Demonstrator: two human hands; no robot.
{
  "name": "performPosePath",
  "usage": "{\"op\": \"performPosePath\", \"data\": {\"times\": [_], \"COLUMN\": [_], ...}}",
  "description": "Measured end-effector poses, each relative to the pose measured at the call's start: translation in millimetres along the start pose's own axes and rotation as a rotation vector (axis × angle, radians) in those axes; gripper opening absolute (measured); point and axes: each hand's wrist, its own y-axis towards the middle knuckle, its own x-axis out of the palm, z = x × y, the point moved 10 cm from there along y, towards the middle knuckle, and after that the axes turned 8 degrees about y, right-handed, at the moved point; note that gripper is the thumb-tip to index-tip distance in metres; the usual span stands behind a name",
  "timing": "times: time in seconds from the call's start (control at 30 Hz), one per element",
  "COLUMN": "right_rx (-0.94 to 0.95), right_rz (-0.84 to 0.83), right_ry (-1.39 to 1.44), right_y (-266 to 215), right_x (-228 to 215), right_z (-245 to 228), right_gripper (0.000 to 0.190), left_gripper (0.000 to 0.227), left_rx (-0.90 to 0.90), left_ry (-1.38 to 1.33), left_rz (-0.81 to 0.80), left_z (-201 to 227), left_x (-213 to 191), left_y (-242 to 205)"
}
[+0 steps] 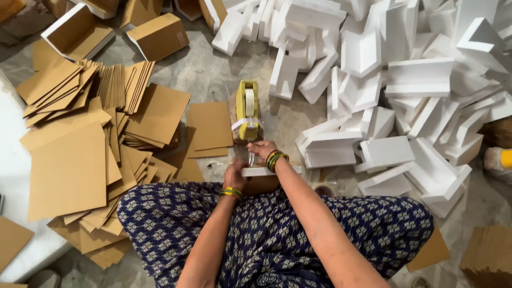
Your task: The person sits on the floor and assembles small boxes by inserting white foam inserts into brown cardboard frames. They use a tape dispenser to apply tape to secure the foam to the cardboard, then place the completed units aside.
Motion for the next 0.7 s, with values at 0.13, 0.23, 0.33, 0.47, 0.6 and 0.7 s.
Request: {"op": "performPosePath", "data": {"times": [0.13, 0.23, 0.33, 0.47, 0.6, 0.7], "right_rx": [0.028, -0.008, 0.014, 0.025, 0.015, 0.0], "right_rz": [-0.05, -0.173, -0.183, -0.242, -0.212, -0.197], "right_ry": [-0.028, -0.116, -0.316, -0.317, -0.524, -0.38], "right_y": [14.7, 19.5, 22.5, 14.6, -3.4, -15.3], "right_x": [-8.8, -5.5, -16.4, -21.1, -32.5, -37.3], "right_z": [-14.3, -11.7, -1.7, 2.9, -0.2, -14.3], "right_gripper": [0.042, 0.045, 0.047, 0.046, 0.047, 0.055], "left_gripper": [0.047, 0.038, 0.038, 0.028, 0.024, 0.026], "left_rx": [-0.099, 0.075, 0.144, 0.282, 0.473, 0.605], "left_ry": [-0.119, -0.091, -0.035, 0.026, 0.053, 0.066], "left_rz": [0.0, 0.023, -0.008, -0.041, -0.002, -0.017], "left_z": [5.2, 33.3, 49.2, 76.4, 111.3, 131.5], "left_x": [-6.8, -17.5, -21.5, -29.1, -41.1, -47.7], "left_y": [15.5, 12.1, 11.5, 9.2, -2.0, -8.5]}}
